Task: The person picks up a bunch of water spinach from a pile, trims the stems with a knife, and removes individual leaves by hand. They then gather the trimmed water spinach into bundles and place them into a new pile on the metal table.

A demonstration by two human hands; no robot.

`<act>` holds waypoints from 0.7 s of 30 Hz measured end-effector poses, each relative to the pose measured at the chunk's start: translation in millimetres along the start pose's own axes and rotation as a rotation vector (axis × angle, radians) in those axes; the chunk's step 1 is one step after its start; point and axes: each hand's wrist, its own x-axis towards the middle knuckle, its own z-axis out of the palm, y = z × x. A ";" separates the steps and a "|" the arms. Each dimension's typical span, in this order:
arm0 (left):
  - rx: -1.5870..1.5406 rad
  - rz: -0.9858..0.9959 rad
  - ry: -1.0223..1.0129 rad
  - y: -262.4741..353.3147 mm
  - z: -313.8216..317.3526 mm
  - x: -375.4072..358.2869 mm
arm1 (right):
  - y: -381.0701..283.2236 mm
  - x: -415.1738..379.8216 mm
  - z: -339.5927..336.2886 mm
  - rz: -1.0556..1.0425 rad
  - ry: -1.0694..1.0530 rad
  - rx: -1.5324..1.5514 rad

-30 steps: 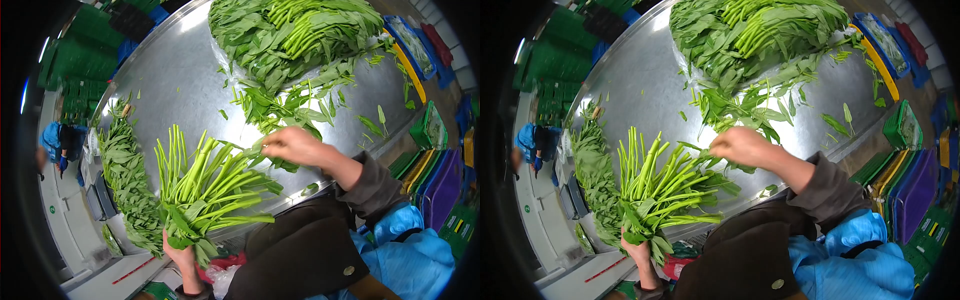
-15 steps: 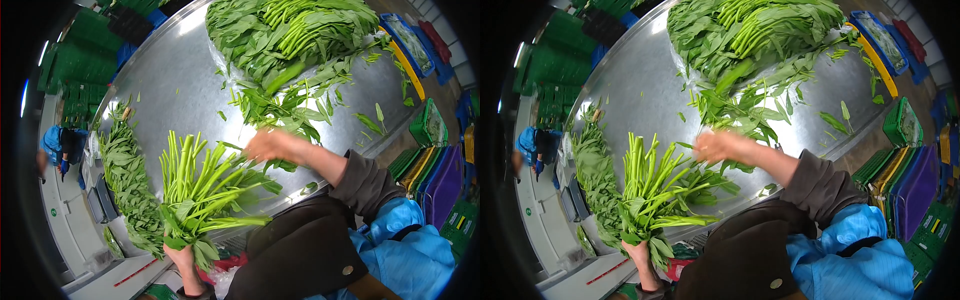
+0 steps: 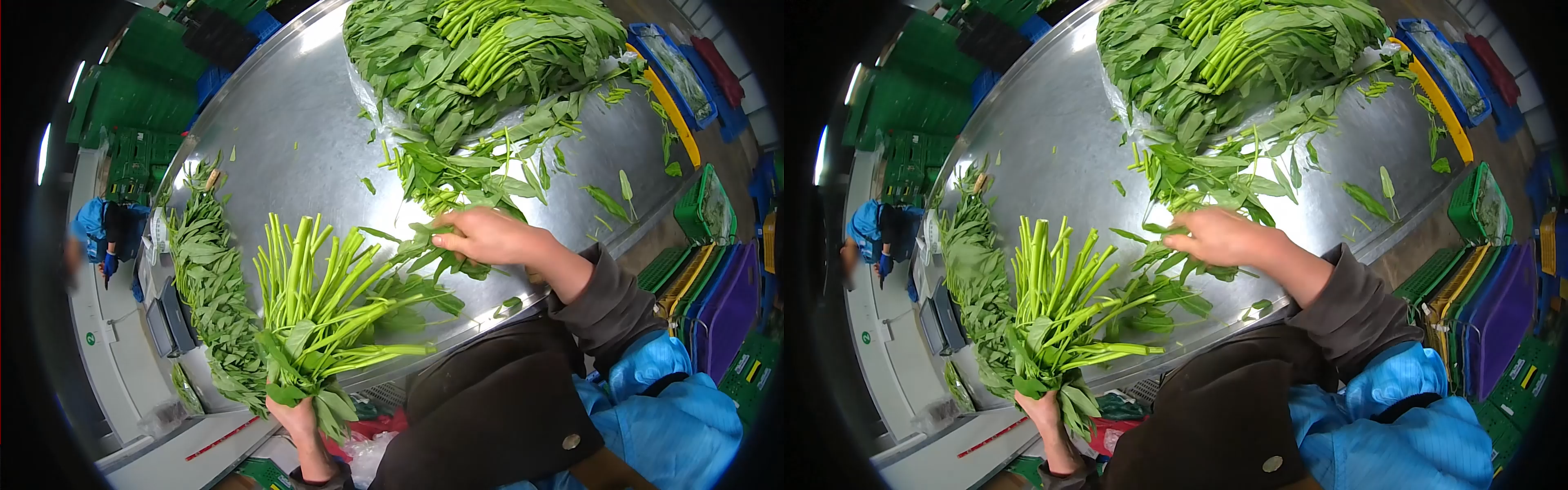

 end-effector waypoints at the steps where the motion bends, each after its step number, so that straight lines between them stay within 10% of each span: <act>1: -0.003 0.001 -0.009 0.3 0.8 0.5 | 5.3 5.0 3.4 0.000 0.003 0.001; 3: 0.033 0.007 -0.048 -0.4 0.7 1.9 | 15.5 22.2 16.8 -0.568 0.624 -0.266; 5: 0.083 0.006 -0.089 2.9 0.9 0.2 | -15.6 19.3 23.1 -0.312 0.331 0.146; 10: 0.082 0.122 -0.097 23.4 14.9 1.4 | -28.3 36.8 22.3 -0.426 -0.037 0.110; 17: 0.073 0.131 -0.102 29.5 26.3 -5.5 | -14.8 38.3 39.3 -0.787 0.232 0.217; 21: 0.044 0.061 -0.124 34.5 23.9 -8.3 | -21.8 22.8 48.2 -0.585 0.271 0.539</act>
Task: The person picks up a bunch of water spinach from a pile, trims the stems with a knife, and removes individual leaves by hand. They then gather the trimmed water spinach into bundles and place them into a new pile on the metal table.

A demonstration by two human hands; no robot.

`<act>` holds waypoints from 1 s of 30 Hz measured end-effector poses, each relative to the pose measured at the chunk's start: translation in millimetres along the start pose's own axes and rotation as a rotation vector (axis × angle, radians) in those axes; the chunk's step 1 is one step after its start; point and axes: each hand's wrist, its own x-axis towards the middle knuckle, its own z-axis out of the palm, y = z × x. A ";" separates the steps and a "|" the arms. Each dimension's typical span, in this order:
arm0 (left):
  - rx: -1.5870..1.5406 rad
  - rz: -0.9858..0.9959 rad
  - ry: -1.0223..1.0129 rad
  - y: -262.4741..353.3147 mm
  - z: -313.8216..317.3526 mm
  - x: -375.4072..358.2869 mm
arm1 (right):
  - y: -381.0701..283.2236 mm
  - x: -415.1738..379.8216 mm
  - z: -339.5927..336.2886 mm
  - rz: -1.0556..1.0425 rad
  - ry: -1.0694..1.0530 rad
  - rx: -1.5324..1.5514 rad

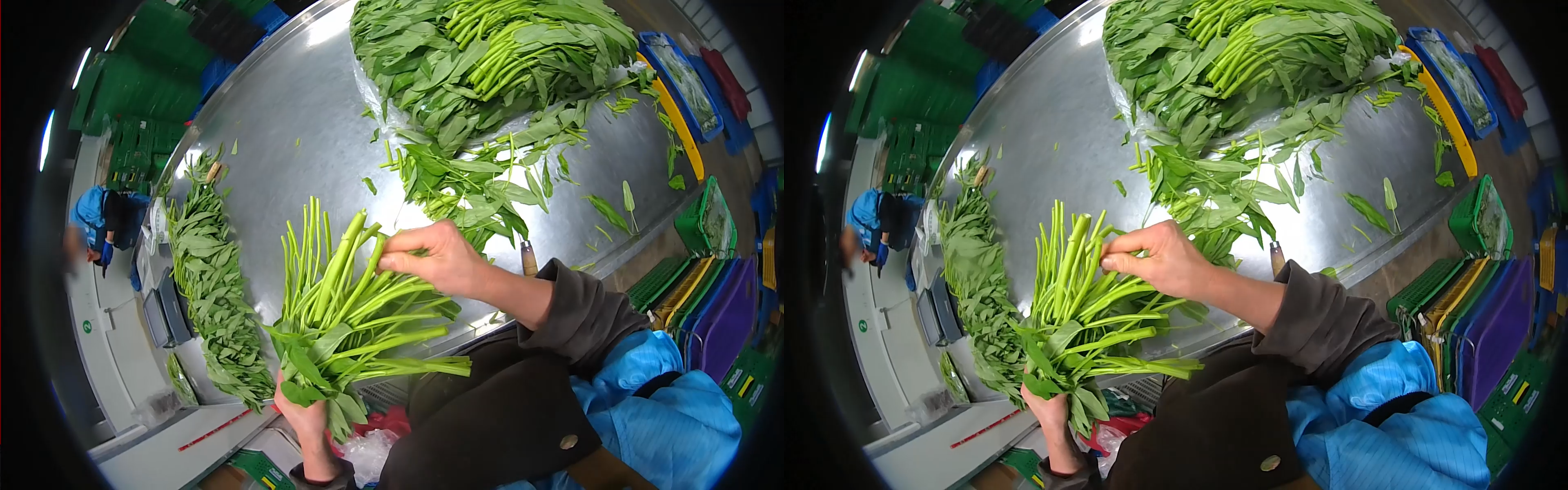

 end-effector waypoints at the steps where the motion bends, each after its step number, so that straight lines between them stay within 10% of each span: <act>1: 0.001 -0.013 0.004 3.0 -0.2 -1.0 | 0.1 -0.1 5.9 -0.018 0.083 0.037; 9: 0.001 -0.013 0.040 -6.3 -11.6 -16.0 | 24.5 28.1 -50.9 0.122 0.609 0.598; 12: 0.012 -0.010 0.049 -15.1 -15.0 -20.2 | 18.5 17.3 -42.1 0.375 -0.113 -0.094; 17: 0.009 0.010 0.028 -21.8 -27.9 -19.1 | 20.9 12.9 7.6 0.219 -0.431 -0.243; 30: 0.026 0.118 -0.019 -39.6 -51.7 1.7 | 11.5 4.2 33.6 0.023 -0.286 0.004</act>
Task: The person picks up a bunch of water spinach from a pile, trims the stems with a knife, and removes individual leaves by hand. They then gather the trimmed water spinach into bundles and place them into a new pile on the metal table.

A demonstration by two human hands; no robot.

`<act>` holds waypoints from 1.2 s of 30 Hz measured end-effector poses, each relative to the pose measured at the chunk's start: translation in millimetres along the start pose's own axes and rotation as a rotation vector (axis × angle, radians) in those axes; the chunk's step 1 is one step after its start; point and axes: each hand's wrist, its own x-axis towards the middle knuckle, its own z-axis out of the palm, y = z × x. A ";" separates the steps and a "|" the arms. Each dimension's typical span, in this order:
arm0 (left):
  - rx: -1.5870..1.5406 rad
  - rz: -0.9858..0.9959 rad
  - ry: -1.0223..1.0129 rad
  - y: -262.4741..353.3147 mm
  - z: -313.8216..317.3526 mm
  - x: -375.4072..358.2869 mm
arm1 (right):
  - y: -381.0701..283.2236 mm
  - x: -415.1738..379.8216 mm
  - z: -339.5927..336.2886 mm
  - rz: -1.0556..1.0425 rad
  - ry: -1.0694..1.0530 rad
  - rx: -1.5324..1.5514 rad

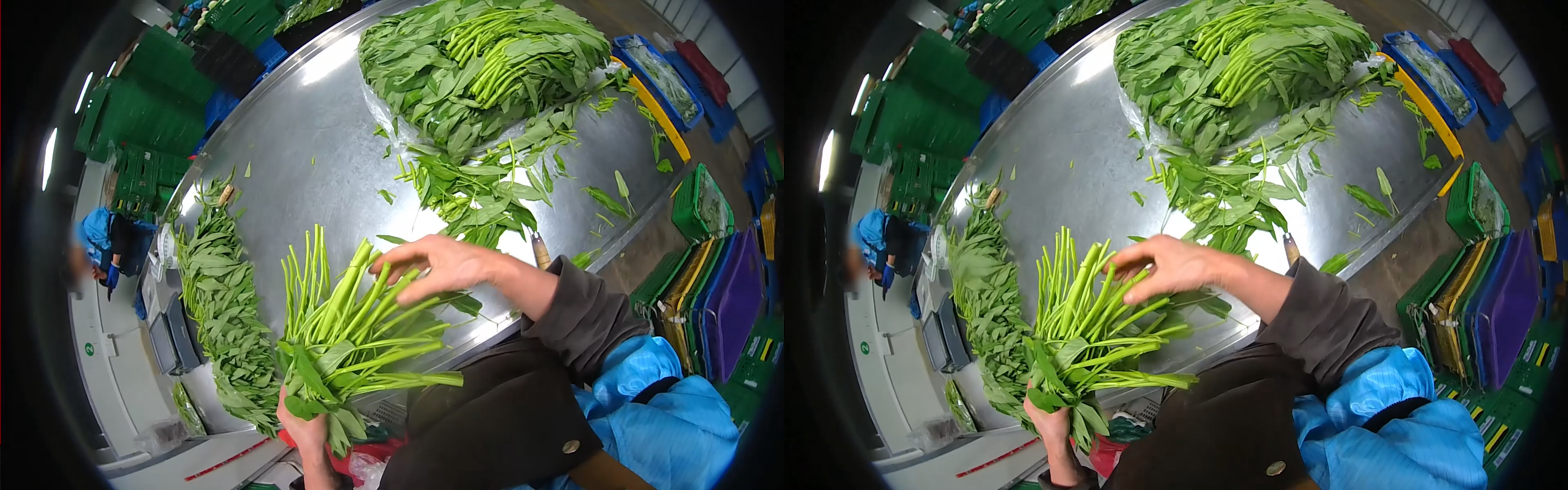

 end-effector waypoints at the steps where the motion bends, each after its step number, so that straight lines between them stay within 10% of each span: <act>1: 0.004 0.015 -0.018 -2.6 -2.7 3.2 | -5.1 0.2 -3.4 0.037 0.020 0.004; 6: -0.006 0.074 -0.073 -14.7 -6.5 21.7 | -19.6 2.9 10.6 0.064 -0.139 -0.248; 16: -0.042 0.116 -0.178 -21.2 -4.1 46.8 | -9.6 -26.7 37.8 -0.072 0.556 -0.221; 20: -0.014 0.109 -0.131 -28.3 -9.9 45.6 | -10.5 -47.7 -48.5 -0.281 1.120 0.585; 25: -0.059 0.036 -0.041 -17.8 -6.8 30.7 | 33.5 -40.7 -37.1 0.459 0.569 0.243; 28: -0.042 -0.046 0.004 -15.7 -10.7 21.8 | 48.9 -19.7 -11.5 0.358 0.066 0.137; 36: -0.102 -0.245 0.053 8.0 -11.5 5.9 | 14.7 30.6 22.4 0.208 -0.086 -0.034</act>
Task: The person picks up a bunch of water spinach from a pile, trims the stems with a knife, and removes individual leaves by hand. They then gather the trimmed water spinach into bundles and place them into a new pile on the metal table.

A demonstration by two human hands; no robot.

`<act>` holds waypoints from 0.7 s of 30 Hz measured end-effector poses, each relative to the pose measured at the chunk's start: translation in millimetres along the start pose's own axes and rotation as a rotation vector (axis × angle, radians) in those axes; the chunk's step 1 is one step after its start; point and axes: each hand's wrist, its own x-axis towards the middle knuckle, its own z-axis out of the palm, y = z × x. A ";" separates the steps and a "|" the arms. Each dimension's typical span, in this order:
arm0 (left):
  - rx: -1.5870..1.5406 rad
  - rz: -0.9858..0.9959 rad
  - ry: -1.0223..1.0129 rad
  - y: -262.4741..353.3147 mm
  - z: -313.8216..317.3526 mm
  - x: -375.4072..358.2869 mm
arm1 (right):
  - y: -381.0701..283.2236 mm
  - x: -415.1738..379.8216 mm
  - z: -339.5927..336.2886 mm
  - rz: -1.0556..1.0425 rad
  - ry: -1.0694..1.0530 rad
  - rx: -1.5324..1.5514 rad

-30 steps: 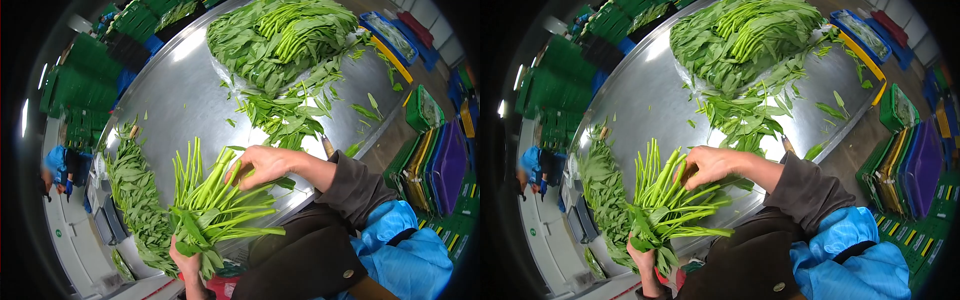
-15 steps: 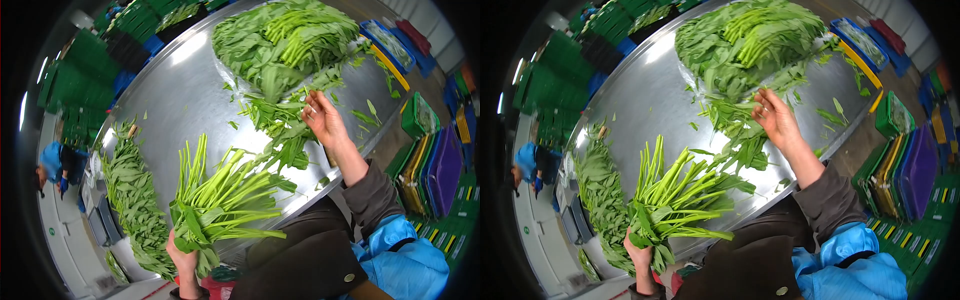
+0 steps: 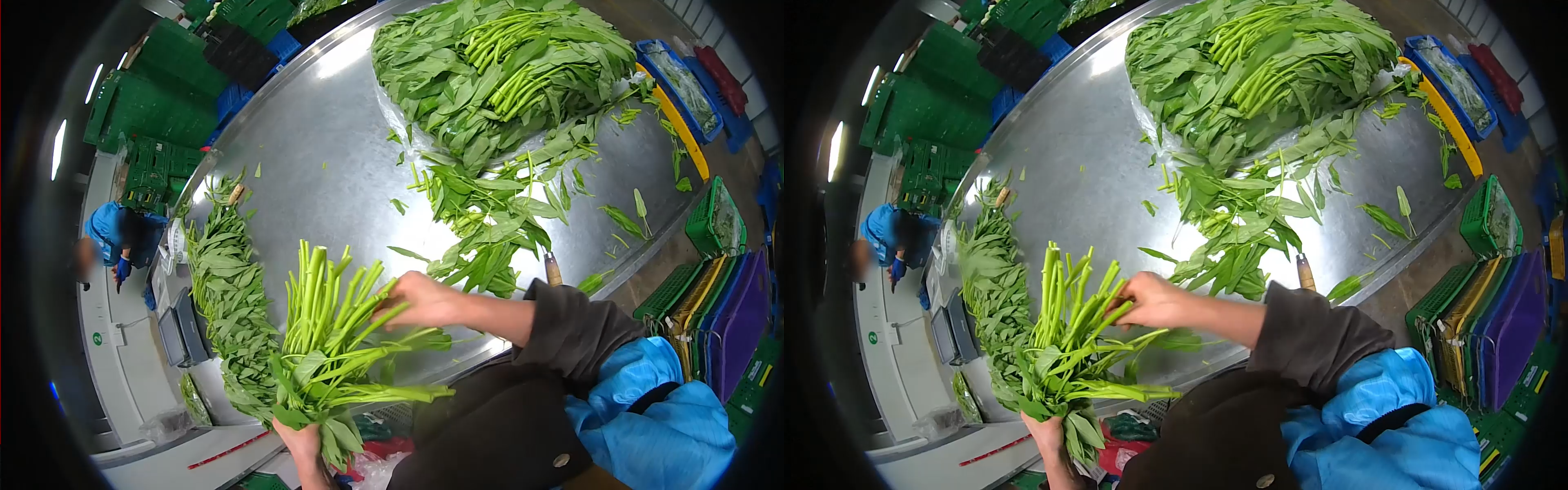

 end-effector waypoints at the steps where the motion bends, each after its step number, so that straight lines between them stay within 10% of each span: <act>1: -0.046 0.007 0.017 0.0 2.0 -1.4 | 0.2 -0.1 2.2 -0.003 -0.006 0.006; 5: -0.103 -0.031 0.029 3.1 1.5 -9.7 | 6.9 8.5 3.4 -0.007 0.200 0.590; 19: -0.267 -0.259 -0.004 -29.0 -18.1 -35.8 | -30.4 4.2 31.7 -0.161 0.042 -0.220; 21: -0.274 -0.283 -0.015 -26.8 -18.8 -40.0 | -21.8 11.3 29.1 -0.152 0.001 0.029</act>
